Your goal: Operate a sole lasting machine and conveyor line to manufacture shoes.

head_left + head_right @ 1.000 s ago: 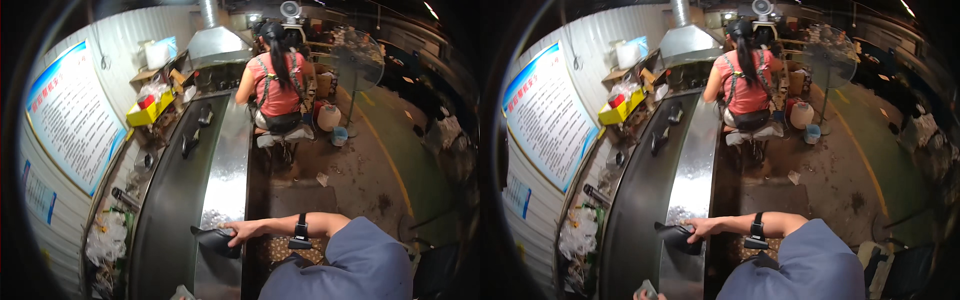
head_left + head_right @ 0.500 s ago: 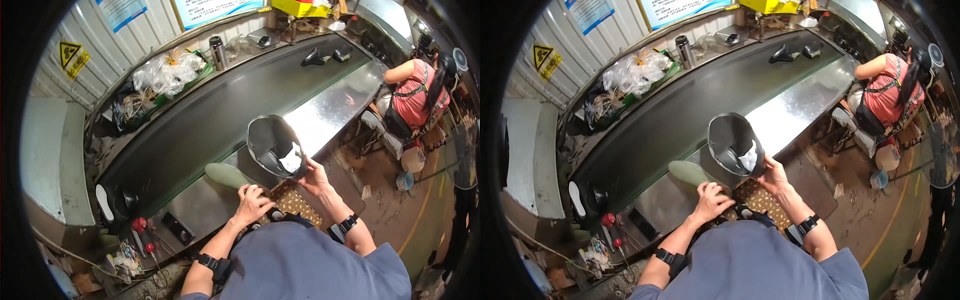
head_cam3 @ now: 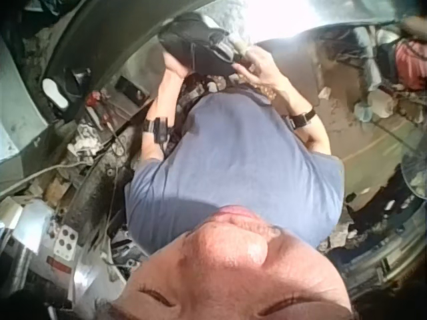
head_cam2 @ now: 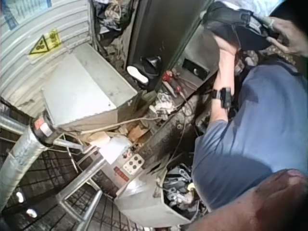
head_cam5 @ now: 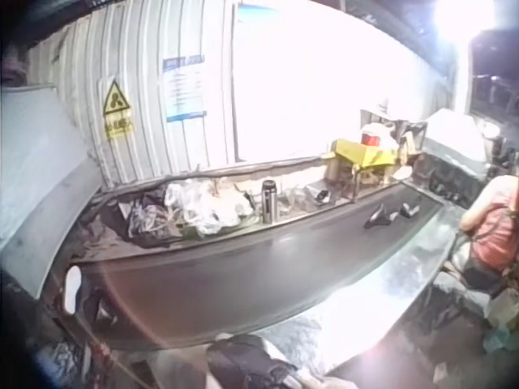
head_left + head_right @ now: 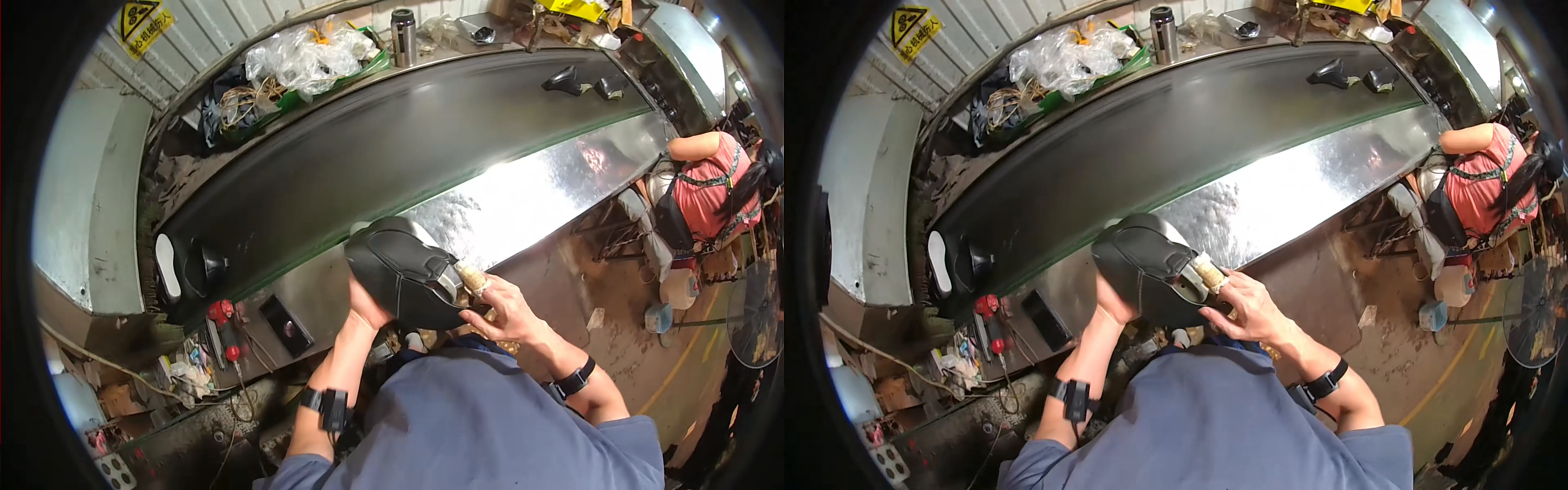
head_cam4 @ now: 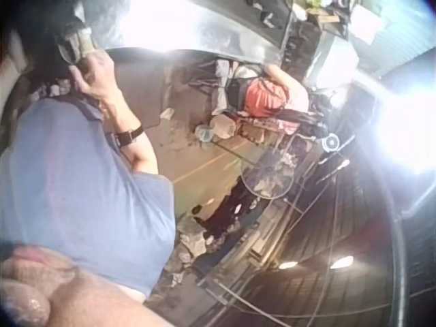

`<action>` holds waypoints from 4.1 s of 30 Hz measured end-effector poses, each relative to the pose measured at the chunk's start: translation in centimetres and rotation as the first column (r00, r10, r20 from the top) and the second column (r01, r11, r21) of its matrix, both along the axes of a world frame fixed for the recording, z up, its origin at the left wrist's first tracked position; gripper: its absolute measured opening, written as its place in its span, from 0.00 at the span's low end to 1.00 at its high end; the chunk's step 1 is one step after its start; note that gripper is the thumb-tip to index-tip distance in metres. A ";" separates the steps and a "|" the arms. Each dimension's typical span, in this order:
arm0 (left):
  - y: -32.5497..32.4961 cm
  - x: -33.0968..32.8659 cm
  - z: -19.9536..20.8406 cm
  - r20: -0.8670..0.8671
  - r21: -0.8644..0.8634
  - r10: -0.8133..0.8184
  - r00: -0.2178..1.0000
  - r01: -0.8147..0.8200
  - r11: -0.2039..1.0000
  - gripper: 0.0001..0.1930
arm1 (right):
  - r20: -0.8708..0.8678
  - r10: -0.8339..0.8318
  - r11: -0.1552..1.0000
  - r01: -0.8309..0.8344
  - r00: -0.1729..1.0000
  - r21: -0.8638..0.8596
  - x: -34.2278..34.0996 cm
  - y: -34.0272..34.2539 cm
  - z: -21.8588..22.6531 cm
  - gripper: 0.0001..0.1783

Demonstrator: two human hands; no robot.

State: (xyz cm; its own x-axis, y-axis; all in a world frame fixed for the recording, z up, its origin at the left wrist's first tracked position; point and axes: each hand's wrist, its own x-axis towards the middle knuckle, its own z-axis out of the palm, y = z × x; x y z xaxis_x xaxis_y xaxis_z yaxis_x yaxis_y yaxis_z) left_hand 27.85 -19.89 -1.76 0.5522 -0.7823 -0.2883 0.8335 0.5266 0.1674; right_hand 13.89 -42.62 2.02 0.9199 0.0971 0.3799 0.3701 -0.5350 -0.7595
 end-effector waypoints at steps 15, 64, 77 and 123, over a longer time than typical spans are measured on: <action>4.1 9.3 -6.0 0.323 0.716 -0.198 0.926 -0.102 0.690 0.22 | 0.115 0.127 0.910 -0.069 0.985 -0.409 -0.7 2.9 -10.1 0.16; 17.8 -20.9 7.3 0.742 0.610 0.250 0.622 -0.470 -0.638 0.21 | -0.516 0.808 0.589 -0.357 0.284 0.725 0.5 20.1 3.5 0.32; 38.8 -54.8 10.8 0.862 0.079 0.263 0.434 0.397 -0.914 0.52 | -0.360 0.932 0.342 -0.232 -0.039 0.911 -20.3 41.4 8.3 0.19; 40.9 -59.9 10.5 0.174 0.448 0.690 -0.702 -0.568 -0.690 0.19 | -0.474 0.840 0.471 -0.080 -0.265 0.879 -32.7 64.7 3.4 0.07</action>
